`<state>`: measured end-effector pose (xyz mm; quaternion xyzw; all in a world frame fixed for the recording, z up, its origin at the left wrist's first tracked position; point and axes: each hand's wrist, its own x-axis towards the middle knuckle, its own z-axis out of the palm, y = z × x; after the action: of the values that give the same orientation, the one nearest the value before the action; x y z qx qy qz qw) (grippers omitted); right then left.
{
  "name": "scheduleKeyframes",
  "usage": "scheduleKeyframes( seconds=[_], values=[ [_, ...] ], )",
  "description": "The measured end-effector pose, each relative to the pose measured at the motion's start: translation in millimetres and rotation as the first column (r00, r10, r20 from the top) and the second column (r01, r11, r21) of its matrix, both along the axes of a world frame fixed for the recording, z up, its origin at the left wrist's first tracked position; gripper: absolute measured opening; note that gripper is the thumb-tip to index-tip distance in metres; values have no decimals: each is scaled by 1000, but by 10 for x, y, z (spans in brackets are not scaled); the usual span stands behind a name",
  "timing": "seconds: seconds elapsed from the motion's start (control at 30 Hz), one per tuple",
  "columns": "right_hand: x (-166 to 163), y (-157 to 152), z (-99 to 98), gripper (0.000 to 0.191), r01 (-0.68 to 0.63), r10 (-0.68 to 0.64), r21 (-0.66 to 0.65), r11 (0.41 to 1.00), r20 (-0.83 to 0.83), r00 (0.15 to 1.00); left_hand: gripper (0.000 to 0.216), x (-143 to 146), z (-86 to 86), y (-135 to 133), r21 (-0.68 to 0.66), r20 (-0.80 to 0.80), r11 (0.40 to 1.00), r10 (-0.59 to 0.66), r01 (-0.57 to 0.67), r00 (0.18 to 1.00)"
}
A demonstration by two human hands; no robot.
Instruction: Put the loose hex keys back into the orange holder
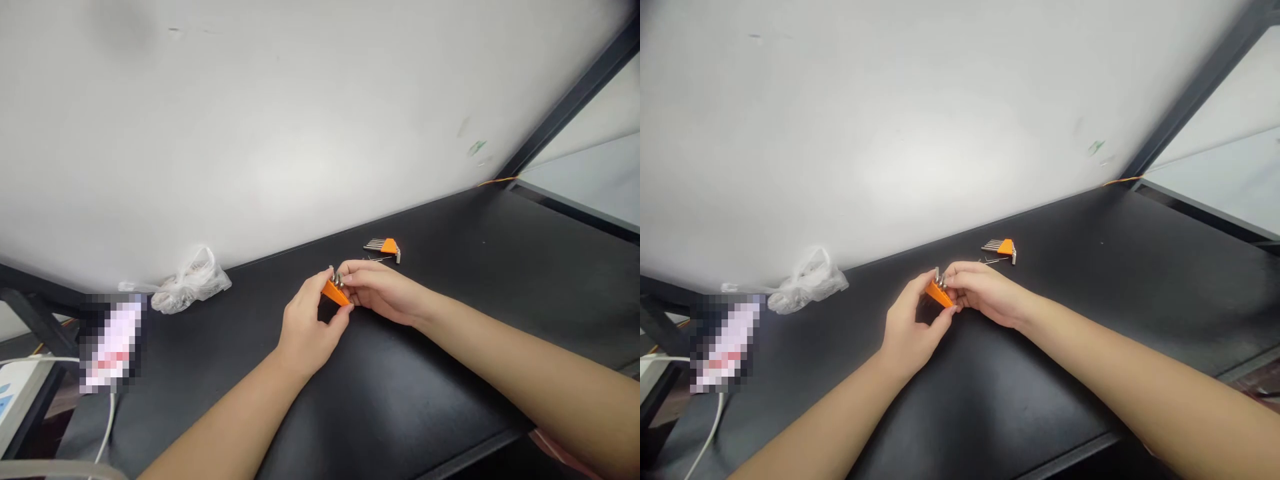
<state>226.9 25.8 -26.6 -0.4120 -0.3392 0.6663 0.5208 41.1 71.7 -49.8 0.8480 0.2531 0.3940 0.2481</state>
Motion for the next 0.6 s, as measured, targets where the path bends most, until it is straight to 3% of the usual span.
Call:
scheduleKeyframes(
  seconds=[0.23,0.33,0.4,0.47,0.5,0.57,0.6],
  values=[
    [56,20,-89,16,-56,56,1,998,-56,997,57,-2,4,0,13,-12,1000,23,-23,1000],
    [58,14,-64,23,-63,62,6,998,93,994,58,-3,0,-4,-31,-24,997,67,-68,997],
    [103,7,-3,28,-79,58,48,996,339,939,60,-1,-3,-14,-65,-31,994,85,-87,996],
    [234,-5,83,30,-86,-28,138,987,663,748,63,3,-11,-26,-101,-33,991,85,-88,996],
    [335,-13,126,26,-35,-168,230,972,797,580,64,5,-17,-33,-121,-35,990,76,-79,997],
    [586,-33,196,17,36,-365,368,929,895,255,64,8,-32,-43,-156,-40,987,40,-46,998],
    [716,-43,218,15,39,-374,373,927,912,168,64,9,-39,-47,-168,-43,985,20,-27,999]
  ],
)
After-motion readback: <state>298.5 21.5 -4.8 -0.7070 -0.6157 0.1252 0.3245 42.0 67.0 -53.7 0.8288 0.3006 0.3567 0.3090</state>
